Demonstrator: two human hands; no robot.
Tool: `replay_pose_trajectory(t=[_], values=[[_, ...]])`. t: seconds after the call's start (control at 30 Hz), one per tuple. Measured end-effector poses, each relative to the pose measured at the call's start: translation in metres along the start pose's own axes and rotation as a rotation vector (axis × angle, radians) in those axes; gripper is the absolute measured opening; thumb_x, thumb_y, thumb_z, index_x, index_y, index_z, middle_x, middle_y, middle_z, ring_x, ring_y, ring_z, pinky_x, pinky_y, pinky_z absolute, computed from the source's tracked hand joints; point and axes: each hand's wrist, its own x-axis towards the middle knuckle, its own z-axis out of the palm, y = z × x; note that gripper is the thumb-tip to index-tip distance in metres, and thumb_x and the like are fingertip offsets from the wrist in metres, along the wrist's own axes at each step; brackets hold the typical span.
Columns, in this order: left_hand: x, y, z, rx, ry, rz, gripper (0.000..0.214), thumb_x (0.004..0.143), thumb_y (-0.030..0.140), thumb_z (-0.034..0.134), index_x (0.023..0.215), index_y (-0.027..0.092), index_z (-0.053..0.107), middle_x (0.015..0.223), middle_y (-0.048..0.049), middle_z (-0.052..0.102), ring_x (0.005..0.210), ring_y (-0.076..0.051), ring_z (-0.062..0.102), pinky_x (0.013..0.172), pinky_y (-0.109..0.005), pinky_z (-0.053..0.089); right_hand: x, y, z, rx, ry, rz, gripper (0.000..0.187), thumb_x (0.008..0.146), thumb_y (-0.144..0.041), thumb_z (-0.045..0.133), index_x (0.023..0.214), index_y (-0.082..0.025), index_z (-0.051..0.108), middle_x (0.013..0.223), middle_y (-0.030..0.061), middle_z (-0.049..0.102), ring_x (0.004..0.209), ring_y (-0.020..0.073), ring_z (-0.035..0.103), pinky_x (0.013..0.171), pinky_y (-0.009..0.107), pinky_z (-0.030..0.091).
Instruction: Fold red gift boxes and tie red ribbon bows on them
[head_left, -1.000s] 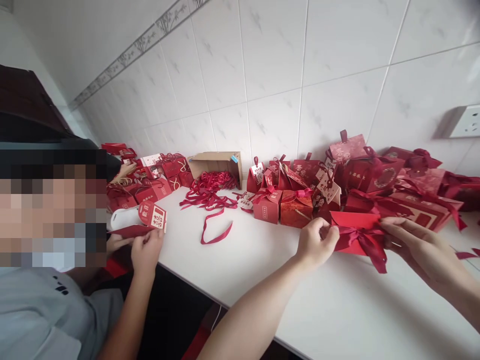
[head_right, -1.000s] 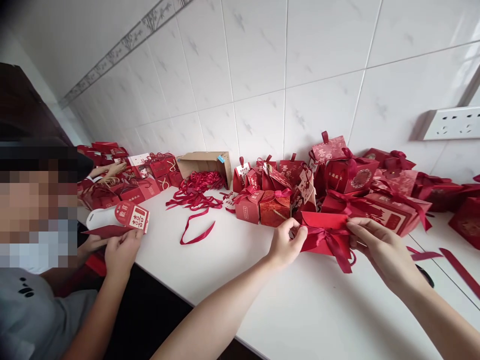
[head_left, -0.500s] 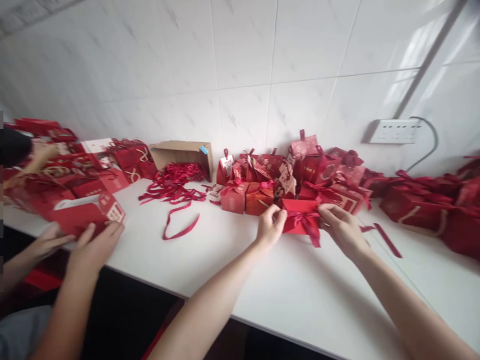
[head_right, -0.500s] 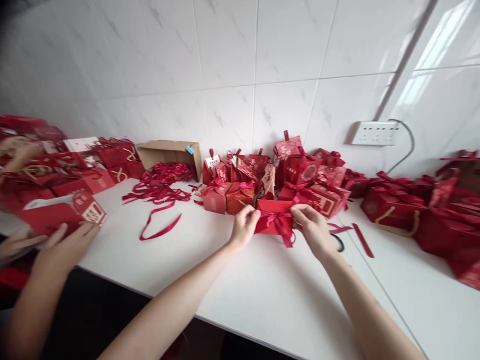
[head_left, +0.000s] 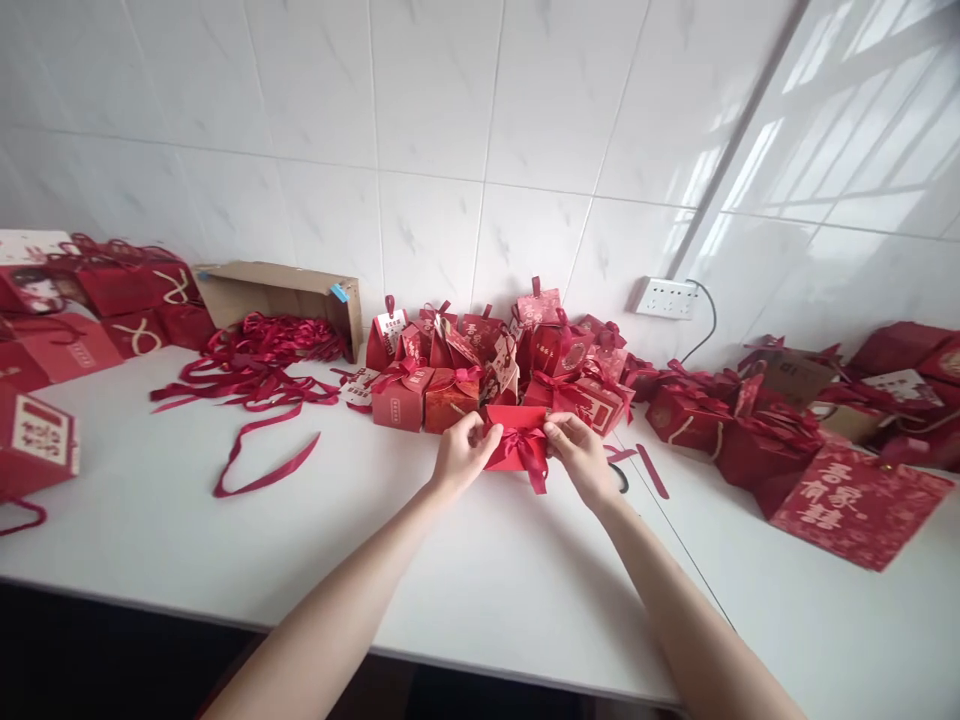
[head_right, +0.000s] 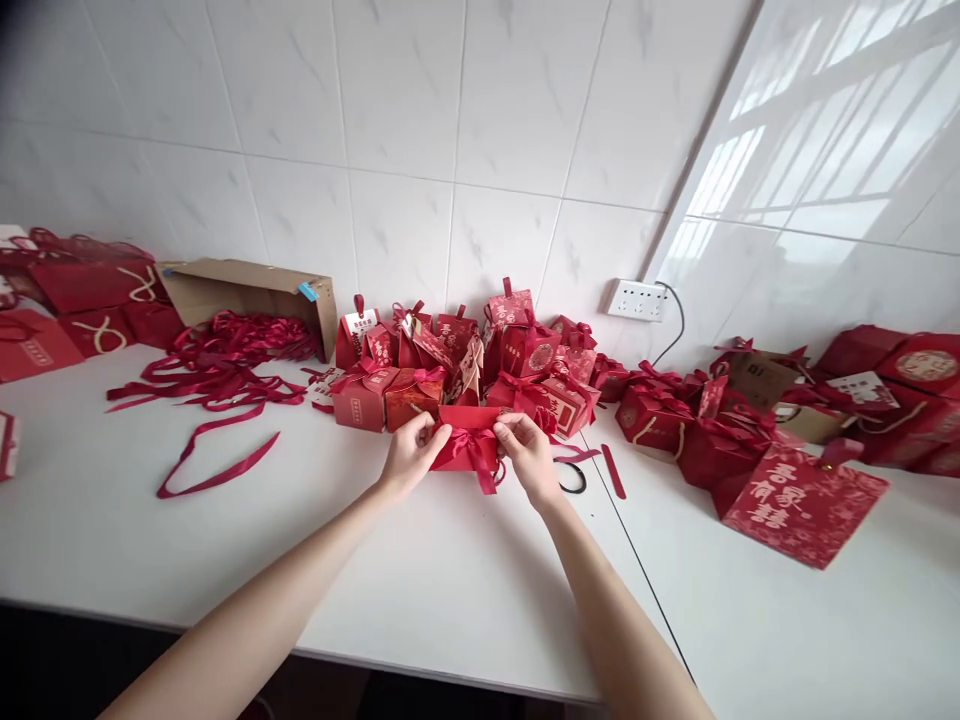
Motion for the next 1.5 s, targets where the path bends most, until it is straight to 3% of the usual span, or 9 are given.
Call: replay_pose_trajectory(t=[0.4, 0.63, 0.83, 0.97, 1.1, 1.17, 1.27, 1.37, 1.5], values=[[-0.009, -0.001, 0.007, -0.007, 0.039, -0.010, 0.034, 0.081, 0.039, 0.047, 0.057, 0.019, 0.033, 0.051, 0.0058, 0.035, 0.050, -0.009, 0.037, 0.051, -0.021, 0.027, 0.000, 0.008, -0.010, -0.091, 0.058, 0.103, 0.042, 0.058, -0.051, 0.077, 0.077, -0.018, 0.060, 0.071, 0.0006, 0.064, 0.062, 0.0137, 0.060, 0.062, 0.026, 0.053], [-0.008, -0.001, 0.009, -0.038, 0.043, -0.040, 0.032, 0.079, 0.035, 0.048, 0.055, 0.019, 0.033, 0.050, 0.0059, 0.035, 0.049, -0.009, 0.036, 0.050, -0.022, 0.027, 0.003, 0.011, -0.010, -0.049, 0.109, 0.229, 0.045, 0.045, -0.050, 0.082, 0.072, -0.018, 0.064, 0.068, 0.0023, 0.065, 0.060, 0.0161, 0.061, 0.057, 0.026, 0.055], [-0.001, -0.001, 0.003, -0.010, 0.059, -0.027, 0.034, 0.080, 0.039, 0.048, 0.056, 0.019, 0.034, 0.052, 0.0057, 0.034, 0.052, -0.009, 0.036, 0.052, -0.022, 0.027, -0.003, 0.004, 0.000, -0.044, 0.102, 0.087, 0.042, 0.049, -0.052, 0.080, 0.066, -0.019, 0.060, 0.066, 0.0011, 0.062, 0.058, 0.0146, 0.059, 0.060, 0.028, 0.053], [0.004, -0.008, 0.003, -0.040, 0.052, 0.001, 0.036, 0.080, 0.040, 0.048, 0.056, 0.019, 0.030, 0.052, 0.0063, 0.031, 0.051, -0.008, 0.033, 0.052, -0.022, 0.026, -0.001, 0.007, -0.001, -0.061, 0.025, 0.044, 0.034, 0.065, -0.050, 0.071, 0.071, -0.020, 0.058, 0.068, -0.0001, 0.060, 0.059, 0.0136, 0.056, 0.063, 0.030, 0.052], [0.004, -0.010, 0.003, -0.043, 0.051, 0.015, 0.037, 0.080, 0.041, 0.048, 0.056, 0.020, 0.030, 0.051, 0.0064, 0.030, 0.050, -0.008, 0.031, 0.050, -0.021, 0.026, 0.001, 0.009, -0.004, -0.114, 0.030, 0.031, 0.040, 0.064, -0.056, 0.069, 0.074, -0.019, 0.056, 0.067, 0.0007, 0.059, 0.057, 0.0143, 0.055, 0.059, 0.033, 0.052], [0.004, -0.009, 0.003, -0.033, 0.059, 0.019, 0.036, 0.079, 0.041, 0.048, 0.056, 0.019, 0.030, 0.052, 0.0063, 0.030, 0.050, -0.008, 0.031, 0.051, -0.021, 0.026, 0.001, 0.009, -0.004, -0.224, 0.058, -0.024, 0.045, 0.067, -0.061, 0.063, 0.081, -0.019, 0.054, 0.077, 0.0036, 0.060, 0.065, 0.0174, 0.058, 0.062, 0.036, 0.054], [0.004, -0.007, 0.002, -0.023, 0.063, 0.018, 0.036, 0.079, 0.039, 0.048, 0.056, 0.019, 0.030, 0.052, 0.0062, 0.030, 0.051, -0.008, 0.031, 0.051, -0.021, 0.027, -0.001, 0.010, -0.006, -0.475, 0.055, -0.212, 0.054, 0.069, -0.063, 0.060, 0.104, -0.022, 0.051, 0.110, 0.0108, 0.054, 0.097, 0.0253, 0.057, 0.077, 0.043, 0.053], [0.004, -0.005, 0.001, -0.022, 0.046, 0.015, 0.036, 0.079, 0.039, 0.049, 0.056, 0.019, 0.030, 0.052, 0.0063, 0.030, 0.051, -0.008, 0.032, 0.052, -0.021, 0.027, -0.002, 0.014, -0.008, -0.682, -0.085, -0.404, 0.081, 0.063, -0.059, 0.069, 0.128, -0.024, 0.036, 0.131, 0.0148, 0.037, 0.122, 0.0318, 0.039, 0.092, 0.050, 0.046], [0.003, -0.005, 0.000, -0.019, 0.041, 0.016, 0.035, 0.079, 0.039, 0.049, 0.056, 0.019, 0.031, 0.052, 0.0063, 0.032, 0.051, -0.008, 0.034, 0.052, -0.021, 0.028, -0.001, 0.021, -0.009, -0.813, -0.231, -0.510, 0.095, 0.067, -0.050, 0.070, 0.141, -0.023, 0.016, 0.135, 0.0166, 0.031, 0.128, 0.0330, 0.032, 0.101, 0.056, 0.036]])
